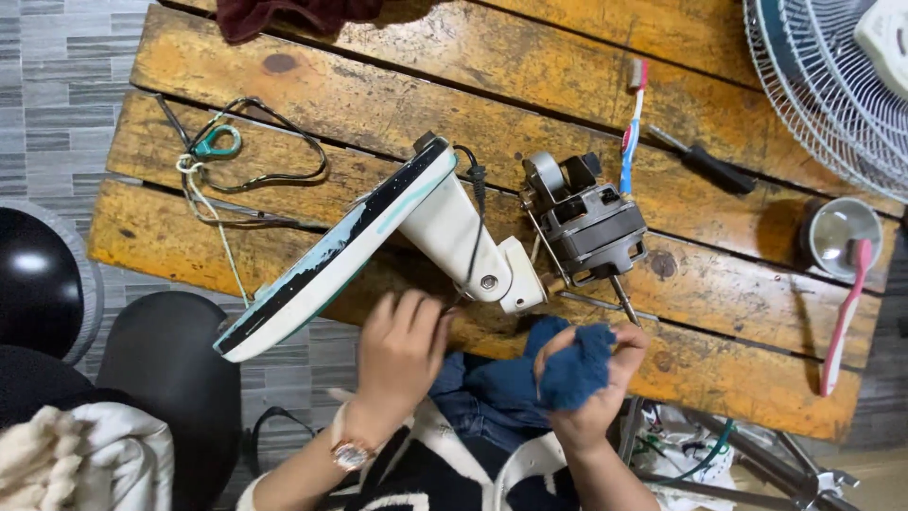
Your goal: Cleaning a disassembled fan motor and its plastic housing using a toothbrush and a cloth.
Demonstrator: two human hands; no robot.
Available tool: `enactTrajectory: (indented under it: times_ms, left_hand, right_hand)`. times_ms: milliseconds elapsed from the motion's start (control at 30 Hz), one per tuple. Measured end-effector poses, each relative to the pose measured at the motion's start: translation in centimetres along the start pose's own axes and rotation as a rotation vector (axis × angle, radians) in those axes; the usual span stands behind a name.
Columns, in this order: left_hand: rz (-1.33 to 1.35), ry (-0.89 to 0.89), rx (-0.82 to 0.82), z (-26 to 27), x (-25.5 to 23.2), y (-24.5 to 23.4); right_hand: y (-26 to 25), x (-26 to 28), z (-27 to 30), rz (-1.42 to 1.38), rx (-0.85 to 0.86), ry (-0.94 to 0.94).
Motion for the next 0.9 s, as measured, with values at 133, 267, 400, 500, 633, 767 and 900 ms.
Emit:
enactTrajectory:
  times_ms: [133, 267, 400, 500, 633, 767, 900]
  left_hand:
    - [-0.250, 0.095, -0.249, 0.6, -1.1, -6.5]
    - [-0.443, 0.114, -0.397, -0.8, -2.4, -12.7]
    - [-0.314, 0.004, -0.350, -4.3, 0.2, -12.9]
    - [-0.077, -0.097, -0.147, -6.1, 2.3, -11.2]
    - [-0.451, -0.170, -0.315, -6.9, 3.6, -9.7]
    - [-0.611, -0.142, -0.278, -7.3, 5.0, -8.8]
    - [-0.651, -0.116, -0.262, -7.4, 4.8, -9.3]
  right_hand:
    - [-0.3, -0.5, -0.8, 0.706, 0.007, -0.211]
    - [5.6, 0.1, -4.7, 1.292, 0.160, -0.334]
    - [3.7, -1.3, -3.2, 1.340, 0.113, -0.429]
    - [3.8, -1.3, -3.1, 1.436, 0.156, -0.432]
    - [5.9, -1.1, -3.7, 1.750, 0.174, -0.486]
    - [9.0, -1.1, -4.6, 2.049, 0.245, -0.473]
    - [12.7, -1.5, -7.6, 2.169, 0.243, -0.441]
Point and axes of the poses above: each hand's wrist, its own z-axis away from the middle knuckle, its own y-axis out of the palm, x = y × z, the point moved 3 cm from there along -z, towards the middle knuckle, and after that the axes turned 12 degrees about x, right-handed, at the moved point
